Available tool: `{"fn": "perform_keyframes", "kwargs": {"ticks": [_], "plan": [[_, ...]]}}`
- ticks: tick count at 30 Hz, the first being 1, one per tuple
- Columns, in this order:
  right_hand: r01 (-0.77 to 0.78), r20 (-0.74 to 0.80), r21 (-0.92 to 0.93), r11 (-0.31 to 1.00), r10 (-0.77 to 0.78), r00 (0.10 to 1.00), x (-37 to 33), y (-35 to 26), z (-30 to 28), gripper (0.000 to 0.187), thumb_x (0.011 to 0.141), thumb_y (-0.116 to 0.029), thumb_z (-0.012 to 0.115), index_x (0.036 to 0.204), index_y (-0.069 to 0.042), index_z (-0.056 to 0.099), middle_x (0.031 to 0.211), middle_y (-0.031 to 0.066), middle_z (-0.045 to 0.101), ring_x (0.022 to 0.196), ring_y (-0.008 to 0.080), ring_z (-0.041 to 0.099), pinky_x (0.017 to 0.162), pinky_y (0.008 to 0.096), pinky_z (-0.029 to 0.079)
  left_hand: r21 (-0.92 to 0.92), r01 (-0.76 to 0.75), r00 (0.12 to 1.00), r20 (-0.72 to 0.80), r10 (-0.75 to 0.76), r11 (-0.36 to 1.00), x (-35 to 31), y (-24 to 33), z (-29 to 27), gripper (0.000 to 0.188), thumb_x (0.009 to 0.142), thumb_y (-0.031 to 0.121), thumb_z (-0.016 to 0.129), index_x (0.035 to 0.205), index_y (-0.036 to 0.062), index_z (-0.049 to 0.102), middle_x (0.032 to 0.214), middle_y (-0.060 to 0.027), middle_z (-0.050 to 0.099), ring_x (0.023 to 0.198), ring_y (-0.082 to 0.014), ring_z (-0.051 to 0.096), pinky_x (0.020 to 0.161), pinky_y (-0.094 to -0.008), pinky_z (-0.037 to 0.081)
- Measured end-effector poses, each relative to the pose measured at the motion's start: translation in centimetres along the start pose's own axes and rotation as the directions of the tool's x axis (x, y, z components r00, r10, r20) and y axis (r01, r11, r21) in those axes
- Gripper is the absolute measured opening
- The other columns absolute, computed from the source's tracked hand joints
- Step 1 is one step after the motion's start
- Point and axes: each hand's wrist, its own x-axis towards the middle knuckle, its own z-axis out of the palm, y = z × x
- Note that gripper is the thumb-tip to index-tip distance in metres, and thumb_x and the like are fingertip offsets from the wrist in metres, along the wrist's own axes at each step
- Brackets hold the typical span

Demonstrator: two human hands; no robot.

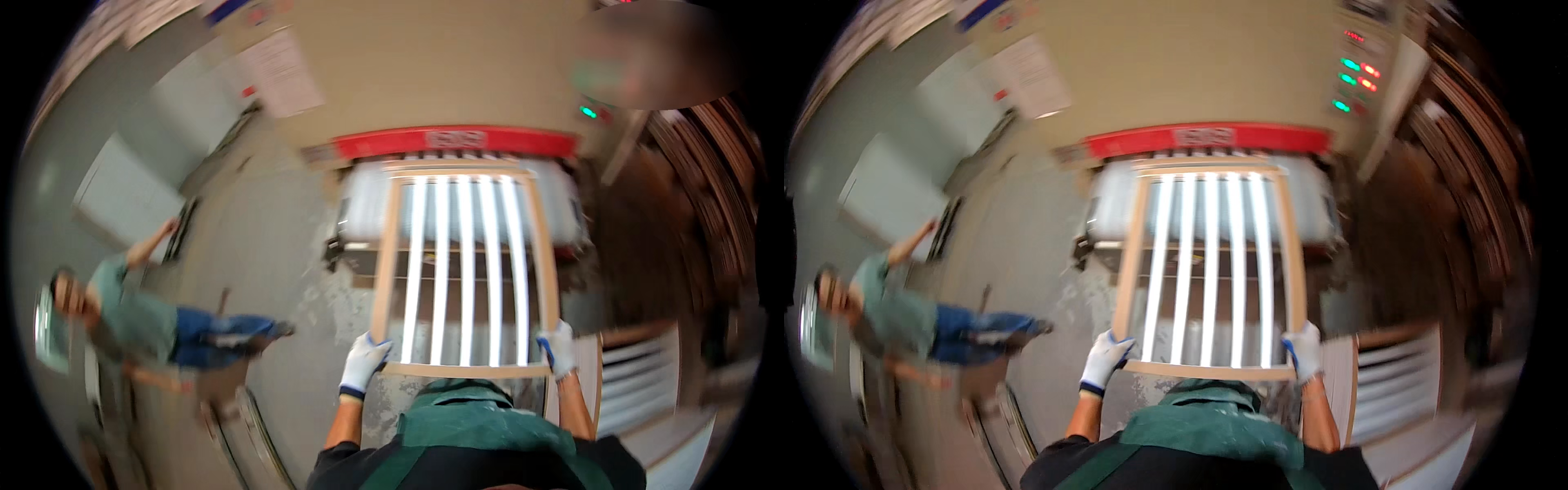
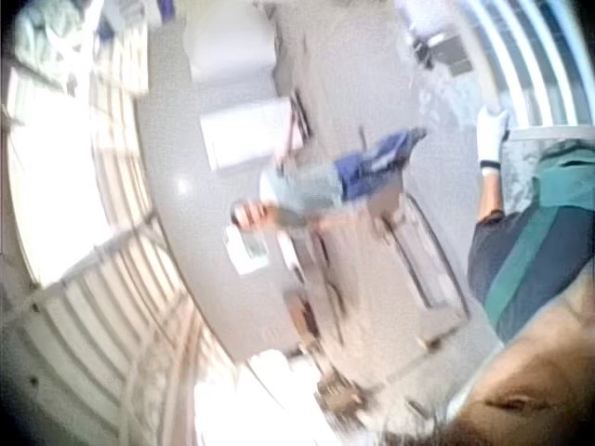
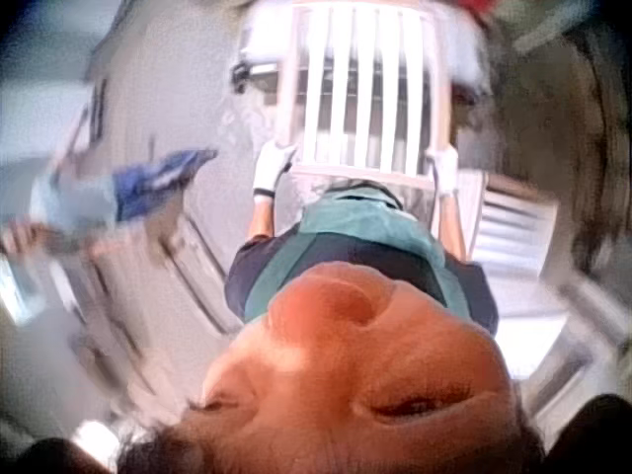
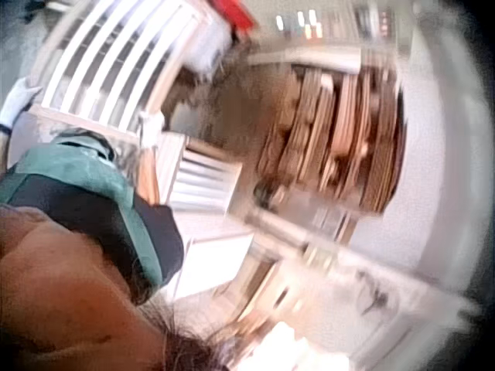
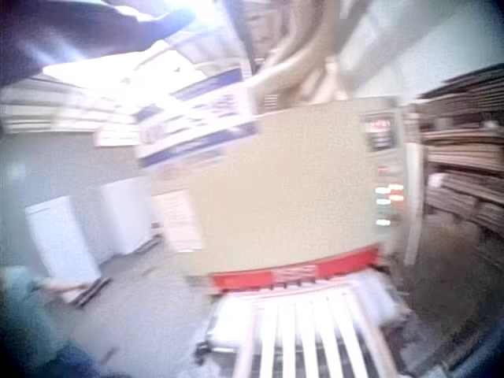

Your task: The person repeatedly picks up wooden frames with white slats and places them onto a conveyor belt machine. The frames are fed through the machine and then removed from the other side. The person stacks the processed frames in a pile nearby.

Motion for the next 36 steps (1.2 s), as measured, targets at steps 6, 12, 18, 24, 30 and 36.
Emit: {"fn": "perform_keyframes", "kwargs": {"ticks": [6,12,18,24,30,36], "plan": [[-0.032,0.072,0.224,0.974,0.017,0.997,-2.6,-2.6,1.2,0.021,0.073,0.005,0.062,0.091,-0.006,0.061,0.065,-0.0037,0.049,0.053,0.0104,0.049,0.047,0.0276,0.040,0.099,-0.030,1.000,0.000,0.030,0.995,-0.9,-0.1,-3.5,0.046,0.086,0.042,0.071,0.101,-0.0020,0.067,0.102,-0.0266,0.069,0.103,-0.0425,0.066,0.091,-0.0476,0.051],[-0.037,0.024,0.076,0.996,0.035,0.999,-1.5,0.8,-0.2,0.017,0.069,0.005,0.065,0.083,-0.002,0.058,0.068,0.0008,0.054,0.053,0.0132,0.052,0.047,0.0296,0.041,0.154,-0.165,0.985,-0.023,0.171,0.974,-0.6,-5.4,-0.6,0.053,0.090,0.047,0.066,0.101,-0.0044,0.062,0.107,-0.0289,0.066,0.107,-0.0424,0.063,0.096,-0.0467,0.048],[-0.030,0.115,0.111,0.993,0.017,0.993,0.0,3.6,-1.3,0.012,0.076,-0.001,0.068,0.085,-0.001,0.062,0.067,0.0051,0.060,0.057,0.0180,0.060,0.053,0.0293,0.047,0.089,-0.179,0.983,-0.021,0.182,0.980,-0.8,-6.6,1.1,0.055,0.090,0.050,0.065,0.107,-0.0019,0.063,0.111,-0.0266,0.065,0.108,-0.0406,0.062,0.096,-0.0445,0.047],[-0.012,0.213,0.249,0.968,-0.043,0.976,3.2,9.4,-3.6,0.015,0.083,-0.008,0.070,0.095,0.000,0.067,0.075,0.0057,0.064,0.064,0.0180,0.063,0.060,0.0302,0.050,0.006,-0.202,0.979,-0.036,0.202,0.979,-0.8,-7.4,3.6,0.055,0.093,0.057,0.063,0.092,0.0019,0.061,0.096,-0.0169,0.066,0.087,-0.0309,0.062,0.080,-0.0410,0.048],[0.482,0.135,-0.041,0.875,-0.473,0.870,3.0,11.4,-4.3,0.007,0.092,-0.006,0.061,0.090,-0.003,0.067,0.076,0.0004,0.059,0.069,0.0100,0.057,0.064,0.0277,0.048,-0.264,-0.202,0.975,0.042,0.220,0.943,0.8,-8.7,6.3,0.055,0.097,0.057,0.060,0.080,0.0040,0.064,0.068,-0.0090,0.063,0.057,-0.0230,0.058,0.058,-0.0401,0.047],[0.131,0.292,0.198,0.971,-0.187,0.938,1.3,11.8,-6.7,0.021,0.096,-0.018,0.070,0.107,-0.001,0.069,0.094,0.0031,0.065,0.084,0.0143,0.061,0.074,0.0319,0.049,-0.403,-0.372,0.926,-0.097,0.365,0.837,1.7,-5.9,6.3,0.051,0.101,0.049,0.057,0.089,-0.0002,0.065,0.077,-0.0127,0.060,0.072,-0.0206,0.053,0.073,-0.0387,0.047]]}}
